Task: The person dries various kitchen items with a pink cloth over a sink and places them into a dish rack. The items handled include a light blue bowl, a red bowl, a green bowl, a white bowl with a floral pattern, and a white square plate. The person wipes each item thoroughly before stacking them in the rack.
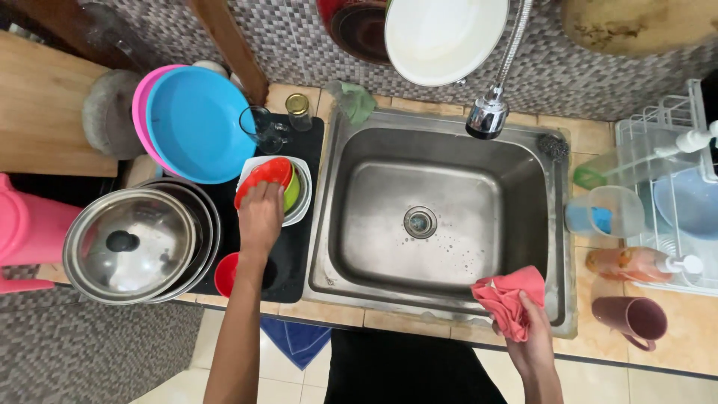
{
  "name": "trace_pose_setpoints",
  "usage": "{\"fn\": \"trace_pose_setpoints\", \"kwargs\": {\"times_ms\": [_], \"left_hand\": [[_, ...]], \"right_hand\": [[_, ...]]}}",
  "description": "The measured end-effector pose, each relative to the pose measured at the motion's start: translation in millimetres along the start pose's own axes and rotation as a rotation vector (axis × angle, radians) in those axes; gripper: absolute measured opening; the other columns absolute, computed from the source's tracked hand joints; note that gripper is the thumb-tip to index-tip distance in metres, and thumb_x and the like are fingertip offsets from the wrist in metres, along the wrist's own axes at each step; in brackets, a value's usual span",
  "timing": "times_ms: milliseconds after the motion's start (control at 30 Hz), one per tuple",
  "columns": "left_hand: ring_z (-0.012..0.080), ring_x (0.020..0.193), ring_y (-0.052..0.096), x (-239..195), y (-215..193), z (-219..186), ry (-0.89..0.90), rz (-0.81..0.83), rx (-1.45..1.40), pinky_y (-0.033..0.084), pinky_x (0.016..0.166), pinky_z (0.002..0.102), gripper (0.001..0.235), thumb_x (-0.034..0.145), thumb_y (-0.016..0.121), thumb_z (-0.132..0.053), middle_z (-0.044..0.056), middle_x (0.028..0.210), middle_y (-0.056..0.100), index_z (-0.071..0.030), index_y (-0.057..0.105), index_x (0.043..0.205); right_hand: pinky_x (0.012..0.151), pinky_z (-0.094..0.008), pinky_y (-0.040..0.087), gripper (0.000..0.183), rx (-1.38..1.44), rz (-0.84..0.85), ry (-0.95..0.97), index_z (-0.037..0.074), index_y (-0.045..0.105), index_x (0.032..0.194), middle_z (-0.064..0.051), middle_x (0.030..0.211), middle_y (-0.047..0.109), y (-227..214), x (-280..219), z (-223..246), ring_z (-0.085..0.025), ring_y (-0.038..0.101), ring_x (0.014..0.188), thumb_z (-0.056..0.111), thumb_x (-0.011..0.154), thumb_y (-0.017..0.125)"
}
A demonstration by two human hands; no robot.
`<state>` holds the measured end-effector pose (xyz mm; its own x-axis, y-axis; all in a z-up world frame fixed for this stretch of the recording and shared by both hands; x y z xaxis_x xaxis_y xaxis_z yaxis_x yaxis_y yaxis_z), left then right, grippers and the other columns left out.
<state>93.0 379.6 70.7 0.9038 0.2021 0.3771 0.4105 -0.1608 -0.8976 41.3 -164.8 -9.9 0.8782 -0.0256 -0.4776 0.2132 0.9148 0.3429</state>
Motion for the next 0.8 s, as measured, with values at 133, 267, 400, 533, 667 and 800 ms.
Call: {"fn": "trace_pose_setpoints", "kwargs": {"times_ms": [133, 267, 400, 533, 667, 800], "left_hand": [[0.0404, 0.095, 0.062, 5, 24, 13, 0.072, 0.057, -0.284, 0.052, 0.081, 0.049, 0.011, 0.102, 0.060, -0.011, 0.019, 0.103, 0.063, 0.000, 0.062, 0.102], [0.0378, 0.088, 0.063, 6, 5, -2, 0.062, -0.035, -0.074, 0.053, 0.075, 0.047, 0.014, 0.101, 0.064, -0.014, 0.019, 0.099, 0.063, -0.001, 0.061, 0.098], [0.0290, 0.081, 0.061, -1, -28, -40, 0.201, -0.155, 0.142, 0.051, 0.071, 0.042, 0.017, 0.102, 0.069, -0.017, 0.011, 0.087, 0.058, -0.008, 0.062, 0.089], [0.0217, 0.075, 0.056, -16, -59, -121, 0.437, -0.315, 0.211, 0.044, 0.064, 0.036, 0.014, 0.097, 0.072, -0.020, 0.005, 0.088, 0.059, -0.008, 0.067, 0.092], [0.0191, 0.078, 0.058, -35, -12, -182, 0.575, -0.278, -0.043, 0.046, 0.068, 0.036, 0.010, 0.096, 0.071, -0.018, 0.002, 0.085, 0.062, -0.008, 0.070, 0.097], [0.0253, 0.082, 0.065, -25, 71, -206, 0.027, 0.061, -0.670, 0.052, 0.077, 0.040, 0.020, 0.106, 0.059, -0.023, 0.009, 0.090, 0.068, -0.006, 0.069, 0.106]], "right_hand": [[0.053, -0.034, 0.046, 0.031, -0.002, 0.019, 0.012, 0.002, 0.058, 0.121, -0.013, 0.097, 0.070, 10, 5, 3, -0.023, 0.067, 0.071, 0.029, 0.107, 0.050], [0.053, -0.035, 0.047, 0.029, 0.027, 0.005, 0.003, 0.003, 0.057, 0.122, -0.011, 0.099, 0.070, 7, 13, -7, -0.021, 0.066, 0.074, 0.028, 0.107, 0.051], [0.053, -0.034, 0.047, 0.029, 0.082, 0.004, 0.017, 0.006, 0.057, 0.122, -0.010, 0.098, 0.070, 17, 9, -13, -0.021, 0.066, 0.074, 0.029, 0.107, 0.050], [0.054, -0.033, 0.046, 0.028, 0.143, -0.031, 0.019, 0.006, 0.058, 0.121, -0.010, 0.099, 0.071, 18, 5, -24, -0.020, 0.066, 0.073, 0.030, 0.108, 0.049], [0.056, -0.033, 0.047, 0.029, 0.184, -0.039, -0.012, 0.003, 0.058, 0.119, -0.012, 0.098, 0.070, 18, -2, -25, -0.021, 0.066, 0.073, 0.028, 0.108, 0.050], [0.055, -0.034, 0.047, 0.030, 0.254, -0.007, -0.084, 0.000, 0.059, 0.117, -0.013, 0.096, 0.070, 6, -9, -27, -0.022, 0.066, 0.073, 0.028, 0.109, 0.051]]}}
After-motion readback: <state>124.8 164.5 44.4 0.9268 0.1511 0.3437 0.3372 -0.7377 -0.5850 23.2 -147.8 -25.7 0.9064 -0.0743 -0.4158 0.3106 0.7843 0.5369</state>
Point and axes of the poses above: each hand's wrist, its own x-axis towards the middle knuckle, its own y-axis out of the palm, z = x × y, the point moved 7 cm from there along x, towards the middle knuckle
